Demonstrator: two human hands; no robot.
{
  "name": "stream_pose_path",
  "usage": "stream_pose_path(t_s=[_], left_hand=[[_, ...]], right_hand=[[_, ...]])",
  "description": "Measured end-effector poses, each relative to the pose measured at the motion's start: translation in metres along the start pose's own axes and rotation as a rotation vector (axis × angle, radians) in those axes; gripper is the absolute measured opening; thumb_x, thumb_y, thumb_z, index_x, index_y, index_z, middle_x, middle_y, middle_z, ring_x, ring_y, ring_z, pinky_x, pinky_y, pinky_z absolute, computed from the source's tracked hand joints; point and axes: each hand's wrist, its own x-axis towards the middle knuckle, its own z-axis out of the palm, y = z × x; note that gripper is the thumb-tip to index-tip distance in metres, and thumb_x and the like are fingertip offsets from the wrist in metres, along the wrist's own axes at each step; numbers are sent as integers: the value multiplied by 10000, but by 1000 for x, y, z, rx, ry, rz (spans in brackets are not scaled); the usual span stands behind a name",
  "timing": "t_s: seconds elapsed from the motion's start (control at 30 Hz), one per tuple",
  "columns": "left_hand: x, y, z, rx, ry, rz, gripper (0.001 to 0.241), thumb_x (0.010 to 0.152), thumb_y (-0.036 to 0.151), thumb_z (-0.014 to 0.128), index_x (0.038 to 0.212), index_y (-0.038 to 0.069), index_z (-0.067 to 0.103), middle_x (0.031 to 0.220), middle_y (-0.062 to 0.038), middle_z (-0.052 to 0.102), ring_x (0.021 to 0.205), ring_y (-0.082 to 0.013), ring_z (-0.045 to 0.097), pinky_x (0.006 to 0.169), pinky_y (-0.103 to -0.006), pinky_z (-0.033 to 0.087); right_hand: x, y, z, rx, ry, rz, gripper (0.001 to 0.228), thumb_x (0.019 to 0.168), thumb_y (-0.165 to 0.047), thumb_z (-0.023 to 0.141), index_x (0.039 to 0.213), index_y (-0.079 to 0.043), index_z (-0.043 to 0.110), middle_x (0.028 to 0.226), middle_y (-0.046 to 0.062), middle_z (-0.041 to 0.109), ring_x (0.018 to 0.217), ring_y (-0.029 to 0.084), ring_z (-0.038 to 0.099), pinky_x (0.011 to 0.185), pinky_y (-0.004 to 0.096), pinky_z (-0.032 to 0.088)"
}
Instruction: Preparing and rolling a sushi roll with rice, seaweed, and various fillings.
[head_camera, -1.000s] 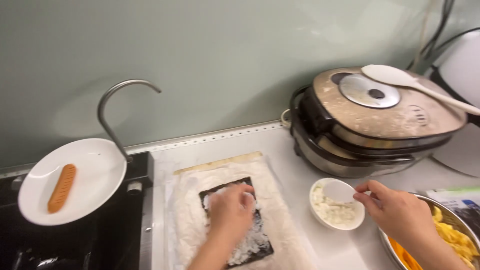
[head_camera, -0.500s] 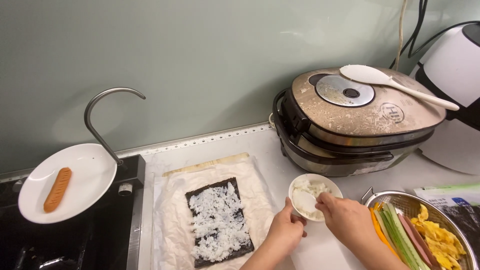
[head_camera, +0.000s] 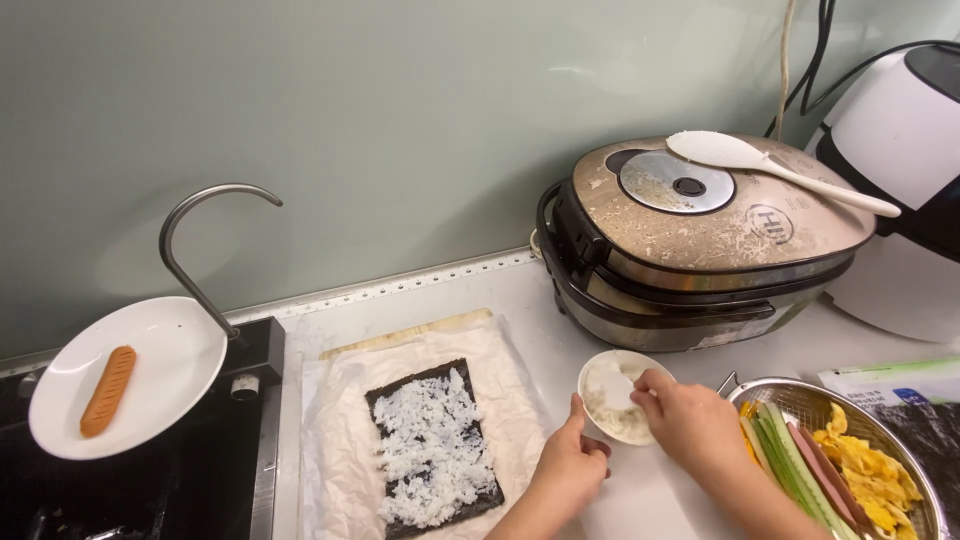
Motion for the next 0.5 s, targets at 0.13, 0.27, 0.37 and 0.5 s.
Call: stream_pose_path(t_s=[0.13,0.27,0.37,0.5], left_hand=[[4,-9,0,-58,-22,12,879,874,-14,465,1649,168,91,951,0,720,746,-108,702,705,-260,557],[6,-14,4,5,-11,77,875,902,21,510,1641,119,51,934,-35,736,785,-128,702,741,-267,562],[-24,-8,-17,95,57,170,853,915,60,552,1612,66,61,962,-55,745,823,-174,708,791,-304,563],[-80,-29,-75,351,274,583,534,900,75,613,1414,75,469,979,-60,726,877,-272,702,806,-407,550]], right_hand=[[-9,11,6,-12,-20,-27,270,890,-473,637,1011,-258,747,832,82,787,840,325,744,759,460,576],[6,59,30,245,-172,55,267,850,-409,714,1017,-222,804,842,62,804,805,233,756,744,378,574],[28,95,60,595,-254,67,264,862,-311,748,1036,-121,804,784,73,745,720,181,680,670,346,527],[30,55,60,924,-311,67,255,916,-224,738,1084,-35,776,659,82,625,604,163,521,564,342,410]])
